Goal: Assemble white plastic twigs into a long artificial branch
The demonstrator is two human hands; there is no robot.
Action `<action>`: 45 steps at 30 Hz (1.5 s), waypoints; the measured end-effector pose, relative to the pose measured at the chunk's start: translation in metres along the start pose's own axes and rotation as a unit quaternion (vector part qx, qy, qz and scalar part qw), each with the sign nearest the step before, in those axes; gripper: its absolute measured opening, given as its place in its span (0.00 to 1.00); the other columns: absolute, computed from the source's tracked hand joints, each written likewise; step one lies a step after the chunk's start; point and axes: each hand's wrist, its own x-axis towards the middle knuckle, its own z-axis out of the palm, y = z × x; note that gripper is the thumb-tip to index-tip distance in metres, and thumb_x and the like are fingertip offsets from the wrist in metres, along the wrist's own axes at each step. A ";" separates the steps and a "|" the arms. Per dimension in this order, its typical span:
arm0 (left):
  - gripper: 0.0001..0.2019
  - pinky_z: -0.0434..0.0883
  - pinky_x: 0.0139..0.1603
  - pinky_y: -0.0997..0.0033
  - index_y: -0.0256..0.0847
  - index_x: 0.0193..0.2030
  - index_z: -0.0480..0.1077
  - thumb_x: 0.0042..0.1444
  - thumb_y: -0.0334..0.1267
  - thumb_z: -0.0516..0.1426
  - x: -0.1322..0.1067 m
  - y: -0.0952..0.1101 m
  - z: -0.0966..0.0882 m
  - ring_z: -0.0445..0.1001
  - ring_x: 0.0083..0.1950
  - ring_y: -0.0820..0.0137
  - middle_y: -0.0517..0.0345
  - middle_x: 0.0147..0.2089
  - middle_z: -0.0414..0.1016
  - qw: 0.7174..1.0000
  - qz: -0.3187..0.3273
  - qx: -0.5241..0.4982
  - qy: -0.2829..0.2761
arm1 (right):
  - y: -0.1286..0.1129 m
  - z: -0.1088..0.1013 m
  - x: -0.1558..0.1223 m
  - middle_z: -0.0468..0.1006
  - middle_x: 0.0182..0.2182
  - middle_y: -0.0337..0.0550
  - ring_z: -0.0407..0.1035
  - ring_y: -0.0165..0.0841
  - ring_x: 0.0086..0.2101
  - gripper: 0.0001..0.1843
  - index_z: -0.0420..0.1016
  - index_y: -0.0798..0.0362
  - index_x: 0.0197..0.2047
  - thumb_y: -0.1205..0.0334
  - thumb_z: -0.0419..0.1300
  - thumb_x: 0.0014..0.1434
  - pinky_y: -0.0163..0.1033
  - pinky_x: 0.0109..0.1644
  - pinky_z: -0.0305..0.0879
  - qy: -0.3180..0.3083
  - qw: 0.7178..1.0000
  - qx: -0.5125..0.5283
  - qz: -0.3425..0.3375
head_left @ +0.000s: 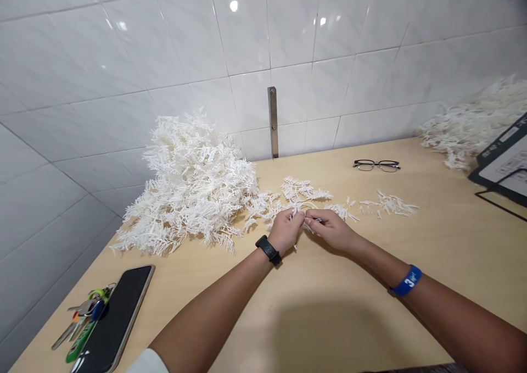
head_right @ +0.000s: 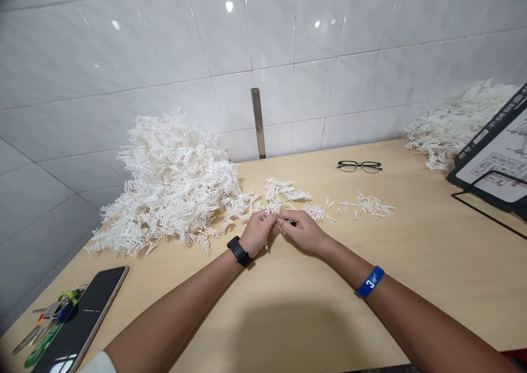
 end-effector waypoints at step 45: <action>0.19 0.49 0.25 0.74 0.40 0.21 0.52 0.56 0.47 0.51 0.003 0.004 -0.009 0.48 0.22 0.79 0.66 0.19 0.49 0.977 -0.026 -0.011 -0.212 | 0.013 -0.012 -0.004 0.58 0.19 0.35 0.50 0.27 0.23 0.27 0.61 0.53 0.21 0.41 0.55 0.61 0.36 0.28 0.47 -0.060 0.981 0.165 0.084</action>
